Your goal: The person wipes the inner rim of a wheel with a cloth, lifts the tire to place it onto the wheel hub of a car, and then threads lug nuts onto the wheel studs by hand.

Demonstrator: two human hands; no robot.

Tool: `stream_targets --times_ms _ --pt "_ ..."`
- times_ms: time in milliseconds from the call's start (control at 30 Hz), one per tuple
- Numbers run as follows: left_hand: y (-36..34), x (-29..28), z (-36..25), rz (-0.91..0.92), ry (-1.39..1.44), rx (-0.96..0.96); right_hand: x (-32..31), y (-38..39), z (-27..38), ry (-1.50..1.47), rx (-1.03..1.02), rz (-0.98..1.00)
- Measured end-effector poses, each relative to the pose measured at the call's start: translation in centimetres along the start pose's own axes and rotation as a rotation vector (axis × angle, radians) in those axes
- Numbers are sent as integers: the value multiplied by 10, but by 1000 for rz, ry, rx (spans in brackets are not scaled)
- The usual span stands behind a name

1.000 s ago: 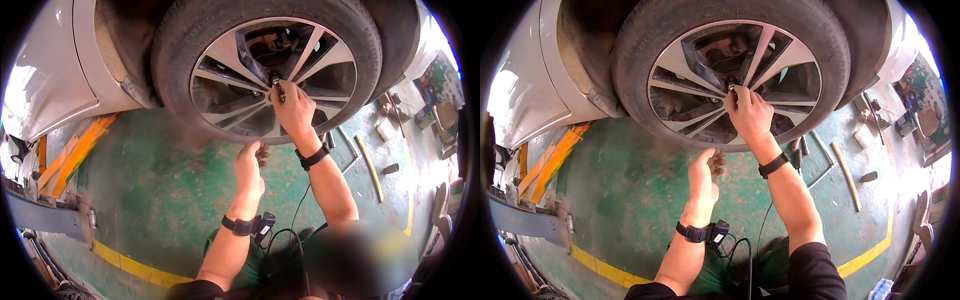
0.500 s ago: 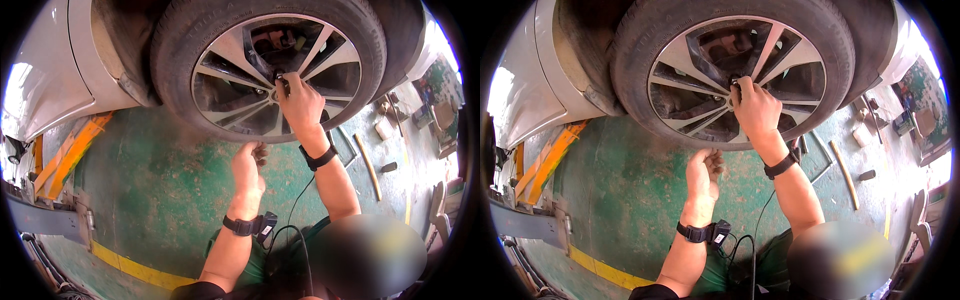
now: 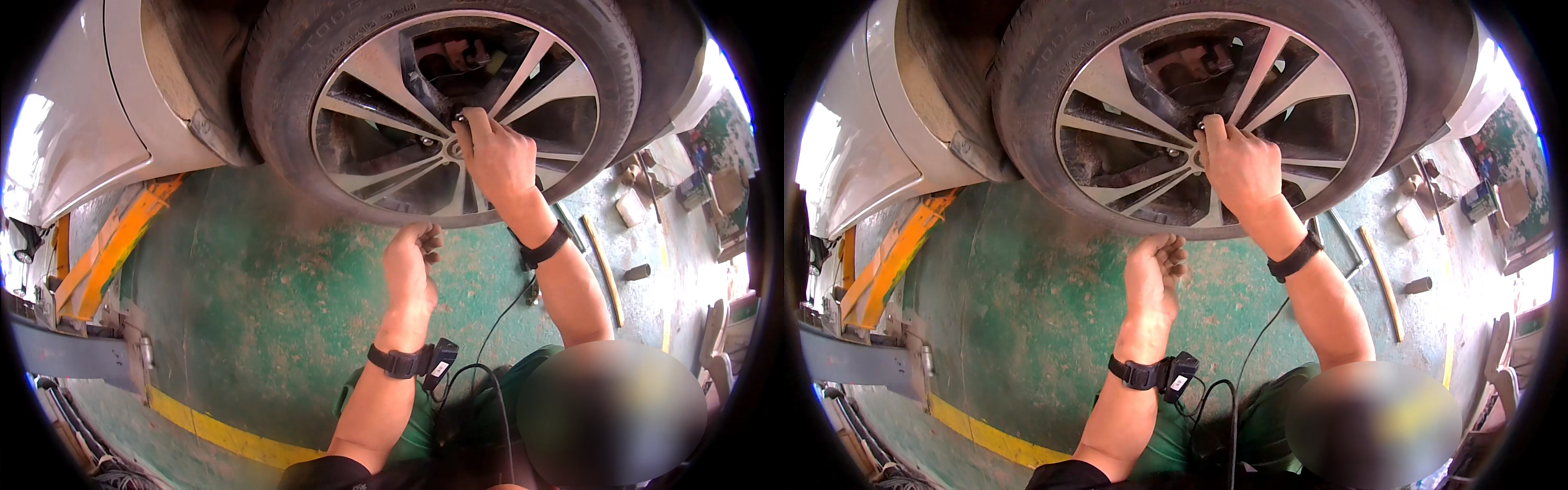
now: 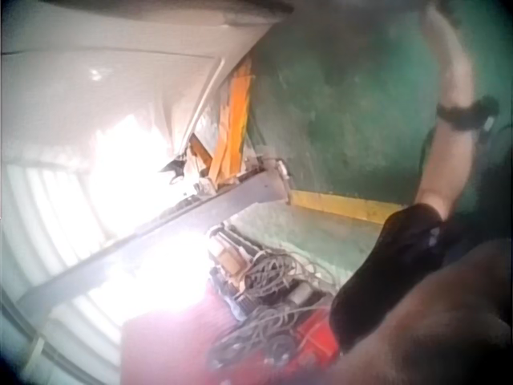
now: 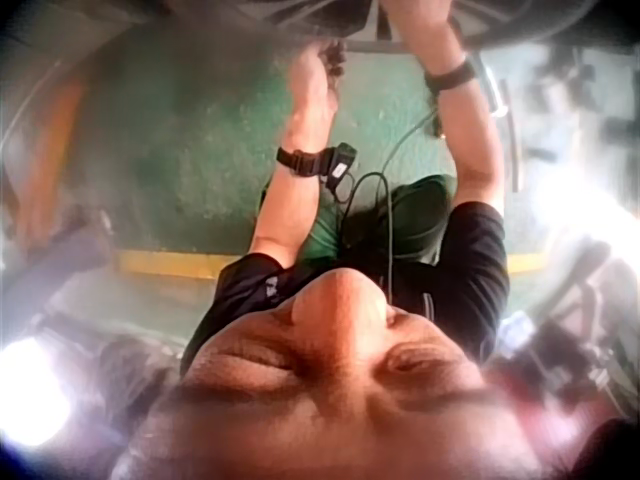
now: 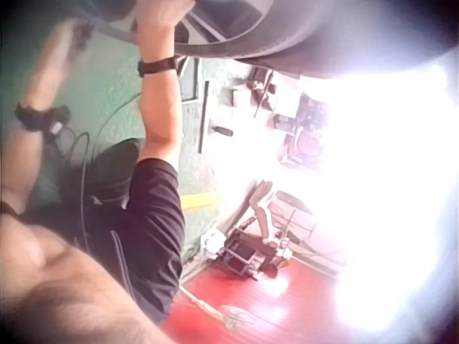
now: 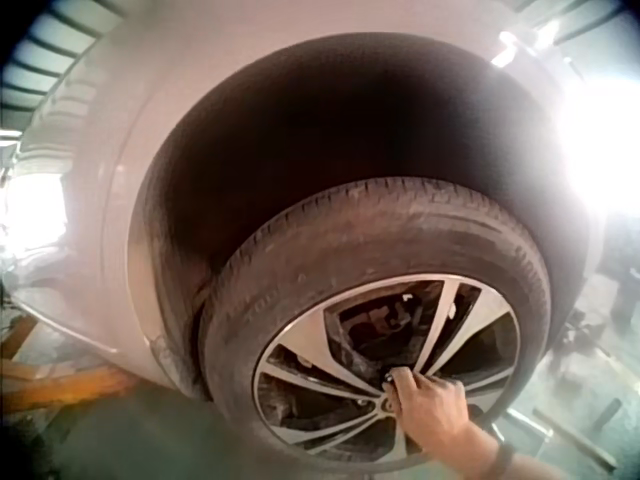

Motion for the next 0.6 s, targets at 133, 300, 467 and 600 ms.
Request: stream_targets --times_ms 133,300,467,600 --pt "-5 -1 1 -10 -8 -10 -2 0 -5 -17 -40 0" --pt "-9 -3 1 -14 3 -17 -7 -1 -8 -30 -100 -31" --pt "-12 -2 3 4 -16 -24 -1 0 -15 6 -158 0" --pt "-13 -2 4 -11 -6 -25 -4 -3 -13 -10 -188 -57"
Point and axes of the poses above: each hand's wrist, its own y-axis away from the middle knuckle, its own x-axis out of the palm, z = x × y, the point moved 1 cm from there along -y, towards the middle knuckle, and after that the axes turned 6 degrees about -x, right-handed, at the moved point
